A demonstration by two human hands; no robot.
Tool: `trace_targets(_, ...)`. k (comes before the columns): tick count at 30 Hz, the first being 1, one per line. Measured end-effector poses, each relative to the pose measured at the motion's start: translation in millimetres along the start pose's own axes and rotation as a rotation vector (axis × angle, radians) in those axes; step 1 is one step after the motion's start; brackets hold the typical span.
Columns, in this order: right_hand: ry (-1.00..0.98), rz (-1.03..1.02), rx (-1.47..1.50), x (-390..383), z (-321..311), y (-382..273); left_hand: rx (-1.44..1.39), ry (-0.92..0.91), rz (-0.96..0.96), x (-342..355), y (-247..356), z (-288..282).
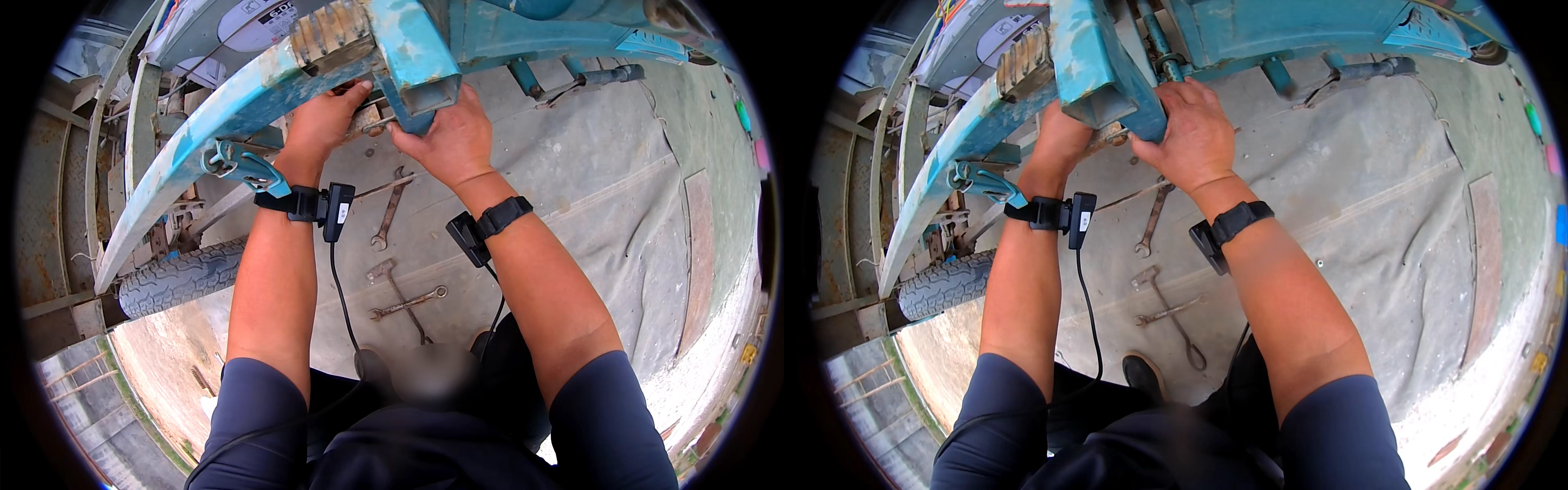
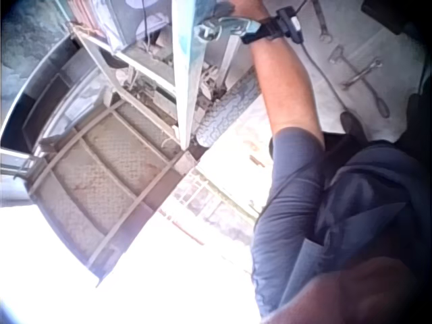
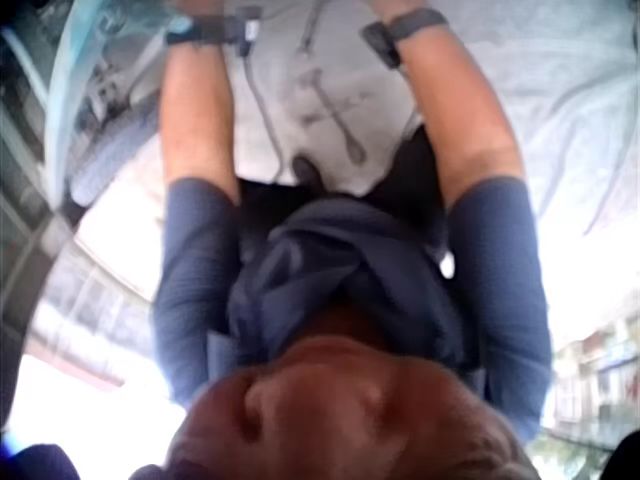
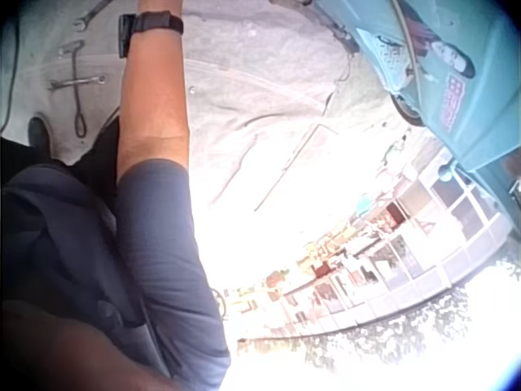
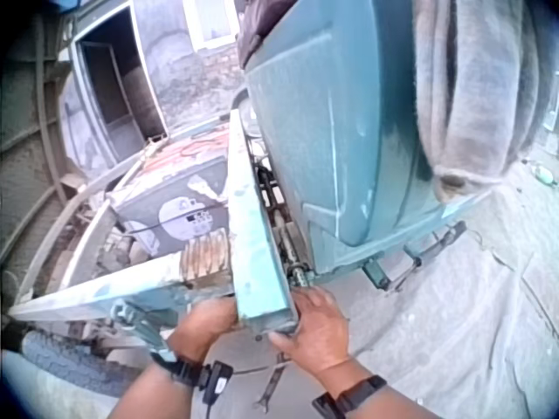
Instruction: The person uses a wrench to loosen and remove a bolt from the frame of a light blue three-wheeled vehicle. They then remove the bolt and washer by hand and inspect the joint.
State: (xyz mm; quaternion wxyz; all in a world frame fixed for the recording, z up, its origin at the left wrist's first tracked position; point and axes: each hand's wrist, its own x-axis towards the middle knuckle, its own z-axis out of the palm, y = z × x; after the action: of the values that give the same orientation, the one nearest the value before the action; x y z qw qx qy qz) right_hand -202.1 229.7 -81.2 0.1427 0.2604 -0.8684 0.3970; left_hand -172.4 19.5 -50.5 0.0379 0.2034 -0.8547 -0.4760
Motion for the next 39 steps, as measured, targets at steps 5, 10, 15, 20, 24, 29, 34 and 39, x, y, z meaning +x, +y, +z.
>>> trace_targets(5, -0.006, 0.015, -0.01, 0, 1, 1, -0.12, 0.021, 0.056, 0, -6, 0)
trace_targets(10, -0.003, 0.019, -0.014, 0, 0, -2, -0.035, -0.007, -0.07, 9, -18, -7)
trace_targets(15, -0.005, 0.023, -0.021, 0, -1, -1, -0.009, -0.004, -0.095, 4, -4, -2)
trace_targets(20, -0.013, 0.013, -0.026, 0, -1, -2, -0.133, 0.005, -0.081, 6, -3, -1)
trace_targets(24, -0.004, 0.005, -0.022, 0, 0, 0, -0.252, -0.004, -0.13, 2, 0, -2)
trace_targets(29, 0.01, 0.006, -0.009, -1, 0, -1, -0.412, -0.06, -0.153, 3, -8, -7)
trace_targets(34, 0.005, 0.006, -0.008, 0, -1, 0, -0.37, -0.038, -0.168, 5, -8, -4)
trace_targets(39, 0.011, 0.006, -0.015, 0, 0, -1, -0.194, 0.002, -0.117, 7, -9, -2)
